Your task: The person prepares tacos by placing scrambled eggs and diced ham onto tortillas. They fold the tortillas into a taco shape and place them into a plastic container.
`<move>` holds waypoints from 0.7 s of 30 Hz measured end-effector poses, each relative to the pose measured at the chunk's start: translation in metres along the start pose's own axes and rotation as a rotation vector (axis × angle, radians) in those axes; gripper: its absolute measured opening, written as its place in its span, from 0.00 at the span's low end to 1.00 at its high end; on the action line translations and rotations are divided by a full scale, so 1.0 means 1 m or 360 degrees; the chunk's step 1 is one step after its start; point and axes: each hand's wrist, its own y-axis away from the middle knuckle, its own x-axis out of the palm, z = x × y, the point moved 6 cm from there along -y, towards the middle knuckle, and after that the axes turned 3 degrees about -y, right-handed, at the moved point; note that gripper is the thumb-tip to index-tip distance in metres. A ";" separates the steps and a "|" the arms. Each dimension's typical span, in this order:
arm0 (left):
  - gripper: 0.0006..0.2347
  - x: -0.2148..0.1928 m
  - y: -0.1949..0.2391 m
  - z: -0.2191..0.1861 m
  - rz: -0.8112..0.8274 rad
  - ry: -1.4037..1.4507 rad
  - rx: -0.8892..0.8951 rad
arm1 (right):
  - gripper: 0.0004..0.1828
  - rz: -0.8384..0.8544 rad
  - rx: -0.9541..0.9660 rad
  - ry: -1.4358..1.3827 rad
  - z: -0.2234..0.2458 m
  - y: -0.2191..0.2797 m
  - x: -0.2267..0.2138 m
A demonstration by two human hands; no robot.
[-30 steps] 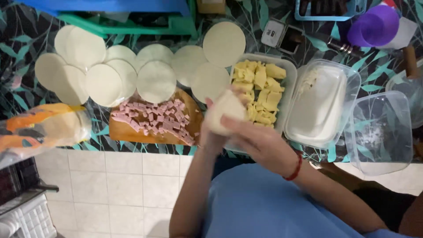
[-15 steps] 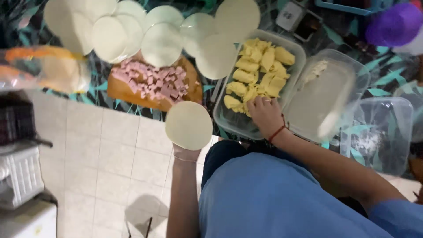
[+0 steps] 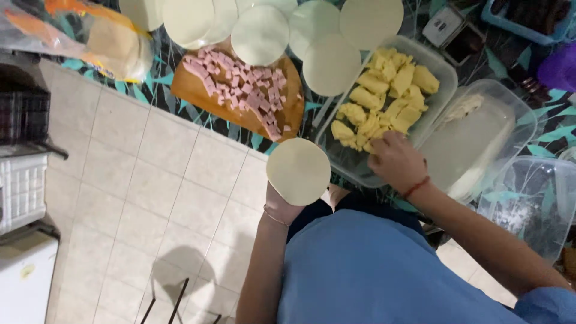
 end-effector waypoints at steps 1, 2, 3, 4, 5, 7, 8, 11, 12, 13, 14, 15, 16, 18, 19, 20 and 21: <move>0.28 -0.036 0.004 -0.002 -0.0004 0.0004 -0.0012 | 0.16 0.0005 0.0008 0.0004 0.006 -0.006 -0.029; 0.28 -0.072 0.009 -0.006 -0.0007 0.0007 -0.0025 | 0.16 -0.0001 0.0156 -0.0264 0.007 -0.013 -0.058; 0.28 -0.106 0.021 -0.015 -0.0022 0.0003 -0.0032 | 0.17 -0.0006 0.0301 -0.0546 0.013 -0.020 -0.083; 0.28 -0.111 0.024 -0.027 -0.0037 -0.0001 -0.0038 | 0.17 0.0001 0.0307 -0.0555 0.028 -0.026 -0.093; 0.28 -0.116 0.022 -0.039 -0.0039 -0.0004 -0.0058 | 0.16 -0.0274 0.0142 -0.0796 0.047 -0.034 -0.115; 0.27 -0.121 0.014 -0.063 -0.0035 -0.0003 -0.0093 | 0.17 -0.0560 -0.0018 -0.1017 0.087 -0.059 -0.144; 0.27 -0.121 0.009 -0.075 -0.0029 0.0000 -0.0108 | 0.16 -0.0755 -0.0369 -0.1062 0.119 -0.074 -0.160; 0.27 -0.120 -0.010 -0.132 0.0006 -0.0035 -0.0081 | 0.11 -0.0913 -0.0818 -0.0972 0.183 -0.112 -0.150; 0.27 -0.120 -0.014 -0.151 0.0011 -0.0043 -0.0075 | 0.12 -0.0857 -0.0861 -0.0842 0.200 -0.123 -0.137; 0.27 -0.125 -0.008 -0.162 -0.0005 -0.0040 -0.0069 | 0.12 -0.0844 -0.0864 -0.0854 0.211 -0.132 -0.139; 0.27 -0.130 -0.003 -0.172 -0.0021 -0.0037 -0.0064 | 0.13 -0.0804 -0.0763 -0.0932 0.217 -0.142 -0.140; 0.27 -0.135 0.004 -0.179 -0.0038 -0.0030 -0.0064 | 0.14 -0.0759 -0.0655 -0.1006 0.223 -0.150 -0.141; 0.27 -0.139 0.010 -0.184 -0.0056 -0.0023 -0.0065 | 0.14 -0.0742 -0.0651 -0.1014 0.225 -0.154 -0.150; 0.27 -0.147 0.013 -0.189 -0.0076 0.0001 -0.0096 | 0.08 -0.0504 -0.0257 -0.0777 0.218 -0.169 -0.162; 0.26 -0.147 0.014 -0.197 -0.0078 0.0005 -0.0098 | 0.08 -0.0498 -0.0259 -0.0773 0.204 -0.166 -0.138; 0.26 -0.148 0.016 -0.205 -0.0080 0.0009 -0.0100 | 0.08 -0.0537 0.0096 -0.0946 0.176 -0.163 -0.112; 0.26 -0.147 0.014 -0.213 -0.0075 0.0012 -0.0101 | 0.10 -0.0581 0.0451 -0.1108 0.148 -0.159 -0.086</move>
